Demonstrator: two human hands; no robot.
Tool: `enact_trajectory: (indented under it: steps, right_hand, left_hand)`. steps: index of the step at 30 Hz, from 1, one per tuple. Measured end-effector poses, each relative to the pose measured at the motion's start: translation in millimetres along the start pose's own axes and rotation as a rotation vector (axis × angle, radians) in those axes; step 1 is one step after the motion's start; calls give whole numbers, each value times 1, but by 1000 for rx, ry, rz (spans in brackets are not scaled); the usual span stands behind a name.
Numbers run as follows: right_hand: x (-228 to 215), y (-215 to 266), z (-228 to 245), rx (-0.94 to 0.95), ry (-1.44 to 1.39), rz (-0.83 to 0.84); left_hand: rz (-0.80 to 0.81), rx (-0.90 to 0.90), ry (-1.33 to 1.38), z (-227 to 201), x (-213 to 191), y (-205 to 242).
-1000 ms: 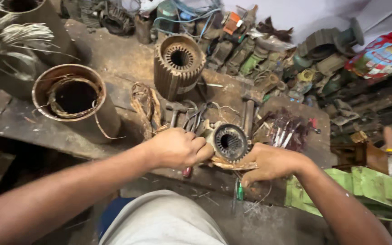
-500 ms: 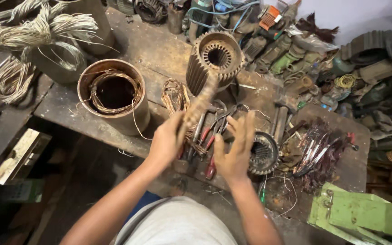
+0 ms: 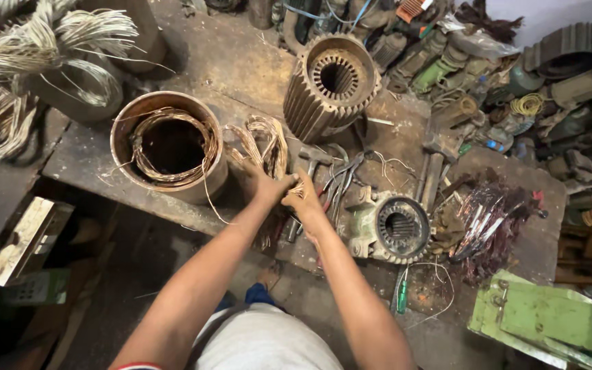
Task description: The person uses pliers to pull and cut copper wire from a cylindrical motor stator. They repeatedly extract wire bundles, cut them, and place the copper into a metal container while working at a cluttered workbench.
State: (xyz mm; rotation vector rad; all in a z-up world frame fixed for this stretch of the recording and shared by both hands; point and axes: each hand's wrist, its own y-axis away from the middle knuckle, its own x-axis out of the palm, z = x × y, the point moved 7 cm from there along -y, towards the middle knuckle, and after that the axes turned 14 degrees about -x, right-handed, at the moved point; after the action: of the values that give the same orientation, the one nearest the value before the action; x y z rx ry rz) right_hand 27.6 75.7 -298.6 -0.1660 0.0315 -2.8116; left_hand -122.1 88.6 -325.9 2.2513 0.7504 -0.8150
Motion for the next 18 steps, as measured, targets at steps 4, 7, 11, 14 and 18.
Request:
enact_trajectory:
  steps: [4, 7, 11, 14, 18]
  right_hand:
    - [5, 18, -1, 267, -244, -56]
    - [11, 34, 15, 251, -565, -186]
    - [10, 39, 24, 280, -725, -231]
    - [-9, 57, 16, 313, -407, -387]
    - [-12, 88, 41, 57, -655, -231]
  left_hand:
    - [123, -77, 53, 1, -4, -2]
    - [175, -74, 43, 2, -1, -3]
    - [-469, 604, 233, -39, -48, 52]
    - [336, 201, 18, -15, -29, 80]
    - [270, 524, 192, -59, -110, 150]
